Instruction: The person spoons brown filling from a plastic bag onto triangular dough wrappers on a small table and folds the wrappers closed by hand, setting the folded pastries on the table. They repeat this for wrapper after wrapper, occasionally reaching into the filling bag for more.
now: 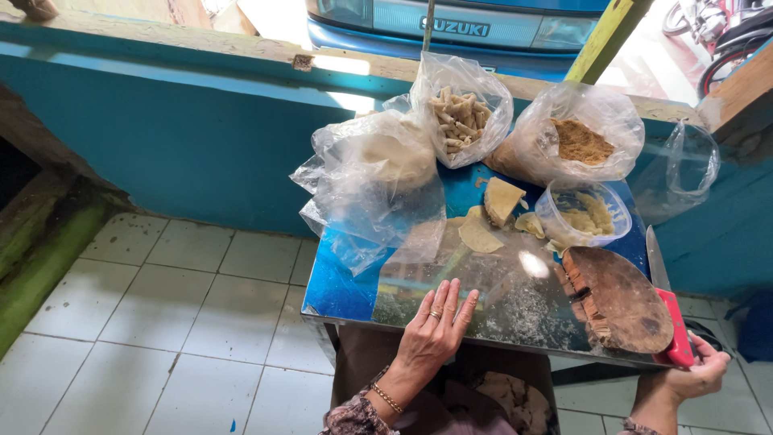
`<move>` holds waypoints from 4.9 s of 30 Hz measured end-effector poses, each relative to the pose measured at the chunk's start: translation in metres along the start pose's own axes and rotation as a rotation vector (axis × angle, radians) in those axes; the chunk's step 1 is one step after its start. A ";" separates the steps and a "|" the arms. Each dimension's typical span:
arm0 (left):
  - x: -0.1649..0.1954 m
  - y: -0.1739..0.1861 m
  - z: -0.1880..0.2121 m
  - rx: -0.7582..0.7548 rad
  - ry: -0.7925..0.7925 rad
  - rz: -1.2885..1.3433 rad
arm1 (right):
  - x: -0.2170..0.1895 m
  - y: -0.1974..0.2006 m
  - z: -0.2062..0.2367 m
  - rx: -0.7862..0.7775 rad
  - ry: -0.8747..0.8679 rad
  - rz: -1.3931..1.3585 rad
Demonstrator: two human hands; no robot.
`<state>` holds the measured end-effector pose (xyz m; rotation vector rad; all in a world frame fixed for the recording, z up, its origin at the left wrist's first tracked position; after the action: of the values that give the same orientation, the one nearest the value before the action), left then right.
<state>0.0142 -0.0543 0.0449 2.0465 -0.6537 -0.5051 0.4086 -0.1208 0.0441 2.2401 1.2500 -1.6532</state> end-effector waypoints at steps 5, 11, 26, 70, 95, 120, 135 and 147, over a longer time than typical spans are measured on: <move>0.000 -0.002 0.000 -0.011 -0.004 0.003 | -0.001 -0.006 -0.001 -0.026 -0.003 -0.078; 0.001 -0.006 0.002 0.005 -0.003 -0.001 | 0.000 -0.010 0.003 -0.018 -0.040 -0.109; -0.004 -0.006 -0.008 -0.368 0.015 0.205 | -0.022 -0.002 0.004 -0.101 0.131 0.473; 0.029 0.003 -0.030 -0.062 -0.265 0.091 | -0.030 -0.200 0.129 -1.044 0.814 1.100; 0.011 -0.008 -0.045 -0.415 -0.284 0.706 | -0.008 -0.240 0.050 -1.006 0.511 1.126; -0.097 -0.005 -0.047 0.025 0.375 1.147 | 0.037 -0.345 0.079 -1.424 0.573 1.179; -0.102 -0.078 -0.158 -0.392 0.489 0.622 | 0.071 -0.322 0.053 -1.165 0.004 1.124; -0.064 -0.050 -0.078 -0.380 0.276 0.819 | 0.034 -0.257 0.085 -1.231 0.040 1.127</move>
<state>0.0220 0.0581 0.0485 1.3030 -1.0476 0.1294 0.1801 0.0241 0.0781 1.5230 0.4563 -0.2327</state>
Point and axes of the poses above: each hand's wrist, its own z-axis away from the middle knuckle, its own y-axis out of the back of the hand, x = y × z, the point moved 10 cm from there along -z, towards the middle knuckle, and after that the axes turned 15 degrees about -x, right-handed, at the moved point
